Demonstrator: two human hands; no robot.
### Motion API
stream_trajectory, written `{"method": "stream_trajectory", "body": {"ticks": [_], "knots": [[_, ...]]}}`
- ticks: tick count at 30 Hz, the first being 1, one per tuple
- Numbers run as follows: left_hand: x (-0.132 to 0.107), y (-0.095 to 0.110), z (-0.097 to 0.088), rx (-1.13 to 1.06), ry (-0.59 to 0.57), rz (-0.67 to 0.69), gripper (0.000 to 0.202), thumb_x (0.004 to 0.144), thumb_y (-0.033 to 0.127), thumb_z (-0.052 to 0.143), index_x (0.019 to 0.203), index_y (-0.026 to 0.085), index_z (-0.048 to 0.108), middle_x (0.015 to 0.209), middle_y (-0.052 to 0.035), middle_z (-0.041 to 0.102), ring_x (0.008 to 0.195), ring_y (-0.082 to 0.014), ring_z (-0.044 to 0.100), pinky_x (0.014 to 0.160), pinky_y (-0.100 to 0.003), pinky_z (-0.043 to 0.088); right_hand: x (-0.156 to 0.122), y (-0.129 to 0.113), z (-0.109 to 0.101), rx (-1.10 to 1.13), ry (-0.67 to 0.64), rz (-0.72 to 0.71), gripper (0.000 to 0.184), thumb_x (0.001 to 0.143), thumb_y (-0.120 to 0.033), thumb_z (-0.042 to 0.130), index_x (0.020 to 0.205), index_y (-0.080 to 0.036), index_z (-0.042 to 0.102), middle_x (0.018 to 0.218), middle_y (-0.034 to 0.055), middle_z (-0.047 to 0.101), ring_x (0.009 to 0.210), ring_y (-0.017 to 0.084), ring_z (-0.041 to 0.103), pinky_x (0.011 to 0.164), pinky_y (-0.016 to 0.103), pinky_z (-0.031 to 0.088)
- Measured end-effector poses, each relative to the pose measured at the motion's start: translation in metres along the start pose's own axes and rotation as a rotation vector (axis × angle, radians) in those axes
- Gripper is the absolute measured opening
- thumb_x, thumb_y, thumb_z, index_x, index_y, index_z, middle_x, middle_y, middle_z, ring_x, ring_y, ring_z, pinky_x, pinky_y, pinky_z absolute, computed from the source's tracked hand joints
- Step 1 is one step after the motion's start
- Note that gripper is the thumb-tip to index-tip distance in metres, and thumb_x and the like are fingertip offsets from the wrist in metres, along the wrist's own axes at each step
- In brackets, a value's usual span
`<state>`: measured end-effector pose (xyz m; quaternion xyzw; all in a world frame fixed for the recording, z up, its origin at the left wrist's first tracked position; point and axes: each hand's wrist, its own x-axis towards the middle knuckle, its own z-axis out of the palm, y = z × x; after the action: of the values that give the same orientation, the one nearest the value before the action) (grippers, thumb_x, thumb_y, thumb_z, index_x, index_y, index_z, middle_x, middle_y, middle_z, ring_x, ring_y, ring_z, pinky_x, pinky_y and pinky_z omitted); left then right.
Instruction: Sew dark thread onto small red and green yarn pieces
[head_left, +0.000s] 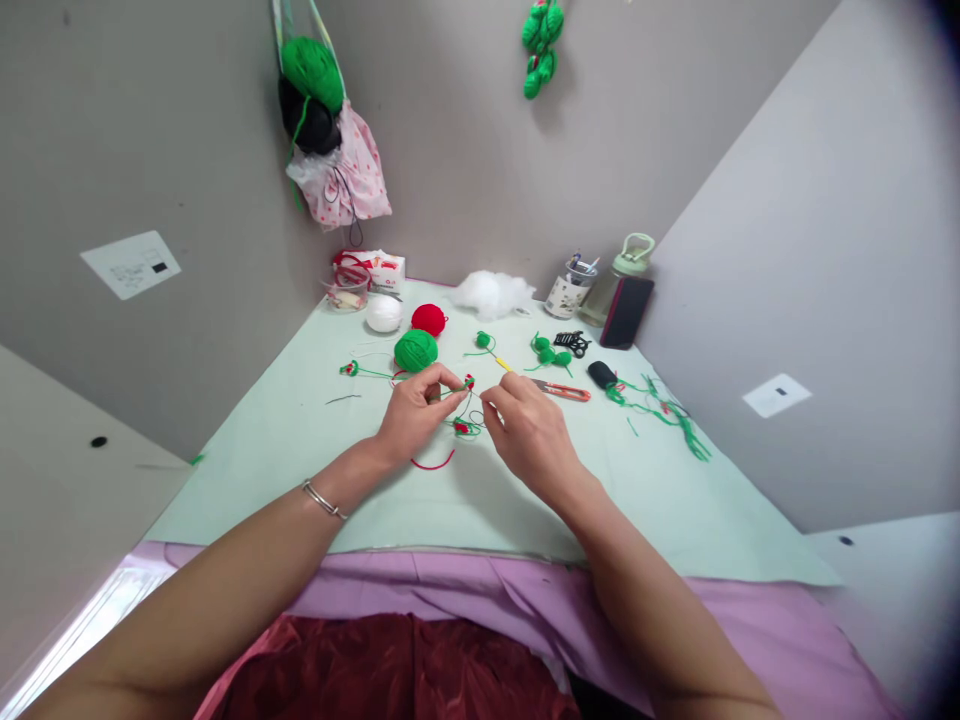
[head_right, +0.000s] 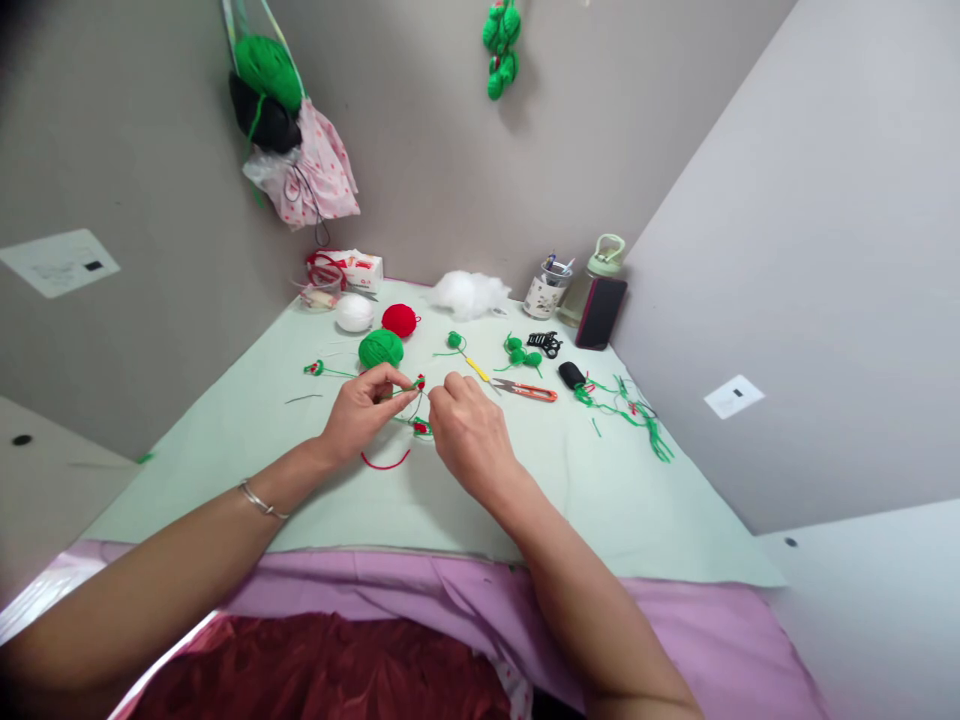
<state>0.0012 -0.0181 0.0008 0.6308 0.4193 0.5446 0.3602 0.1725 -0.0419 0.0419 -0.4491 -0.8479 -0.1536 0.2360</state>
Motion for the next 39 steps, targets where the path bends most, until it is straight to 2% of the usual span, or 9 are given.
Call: {"method": "stream_trajectory", "body": {"ticks": [4,8,12,15,17,22,28,33,39], "knots": [[-0.002,0.002,0.000,0.041,-0.001,0.067,0.012,0.082,0.029,0.067,0.079,0.019,0.062,0.063,0.0045,0.043,0.056,-0.0096,0.032,0.054,-0.026,0.026,0.000,0.002,-0.001,0.155,-0.016,0.035,0.019,0.092,-0.013,0.049,0.081,-0.016,0.064,0.080,0.0058,0.056,0.075,0.017,0.051,0.065,0.029,0.036],[0.002,0.005,-0.003,-0.031,-0.038,0.003,0.015,0.081,0.033,0.069,0.085,0.019,0.065,0.069,0.0036,0.051,0.055,-0.0087,0.032,0.054,-0.026,0.028,0.002,0.010,-0.003,0.528,-0.006,0.152,0.014,0.088,-0.011,0.055,0.083,-0.018,0.067,0.075,0.0011,0.053,0.065,0.012,0.049,0.063,0.027,0.037],[0.006,0.010,-0.007,-0.194,-0.100,-0.069,0.020,0.086,0.039,0.064,0.091,0.019,0.066,0.090,-0.0007,0.062,0.053,-0.0060,0.035,0.053,-0.025,0.030,0.006,0.020,-0.004,0.846,-0.006,0.313,0.009,0.085,-0.017,0.062,0.083,-0.019,0.071,0.072,-0.0003,0.051,0.061,0.011,0.045,0.060,0.027,0.036],[0.007,0.015,-0.008,-0.306,-0.152,-0.128,0.020,0.085,0.038,0.065,0.092,0.019,0.063,0.111,-0.0037,0.064,0.053,-0.0035,0.040,0.052,-0.023,0.033,0.008,0.025,-0.004,1.012,-0.039,0.338,0.008,0.084,-0.024,0.066,0.081,-0.019,0.073,0.075,0.0007,0.055,0.065,0.012,0.047,0.061,0.028,0.036],[0.007,0.018,-0.008,-0.376,-0.192,-0.161,0.020,0.085,0.037,0.065,0.091,0.019,0.060,0.112,-0.0044,0.064,0.052,-0.0023,0.041,0.051,-0.022,0.033,0.008,0.028,-0.003,1.088,-0.061,0.334,0.010,0.083,-0.027,0.068,0.082,-0.019,0.073,0.076,0.0011,0.057,0.068,0.013,0.048,0.063,0.029,0.037],[0.008,0.024,-0.011,-0.484,-0.269,-0.239,0.022,0.086,0.038,0.065,0.089,0.018,0.056,0.097,-0.0028,0.067,0.047,-0.0015,0.035,0.046,-0.020,0.024,0.009,0.030,-0.002,1.203,-0.072,0.352,0.012,0.081,-0.033,0.072,0.083,-0.022,0.075,0.077,0.0010,0.059,0.072,0.014,0.050,0.067,0.030,0.038],[0.008,0.027,-0.016,-0.559,-0.423,-0.313,0.022,0.089,0.039,0.061,0.092,0.019,0.054,0.094,-0.0020,0.064,0.046,-0.0005,0.032,0.045,-0.021,0.019,0.009,0.029,-0.002,1.217,-0.035,0.371,0.013,0.081,-0.034,0.072,0.082,-0.022,0.076,0.077,0.0014,0.059,0.072,0.014,0.049,0.066,0.030,0.038],[0.009,0.028,-0.018,-0.646,-0.408,-0.373,0.023,0.082,0.031,0.069,0.096,0.019,0.055,0.082,0.0020,0.058,0.046,0.0001,0.031,0.045,-0.019,0.019,0.009,0.028,-0.001,1.167,-0.006,0.366,0.013,0.081,-0.035,0.072,0.082,-0.022,0.075,0.075,0.0017,0.060,0.072,0.014,0.047,0.065,0.030,0.036],[0.009,0.030,-0.018,-0.602,-0.471,-0.380,0.024,0.089,0.041,0.058,0.093,0.018,0.059,0.098,-0.0041,0.064,0.045,-0.0007,0.031,0.042,-0.022,0.018,0.009,0.025,0.000,1.143,0.012,0.360,0.014,0.082,-0.035,0.071,0.082,-0.021,0.075,0.076,0.0016,0.058,0.068,0.013,0.046,0.062,0.029,0.034]]}}
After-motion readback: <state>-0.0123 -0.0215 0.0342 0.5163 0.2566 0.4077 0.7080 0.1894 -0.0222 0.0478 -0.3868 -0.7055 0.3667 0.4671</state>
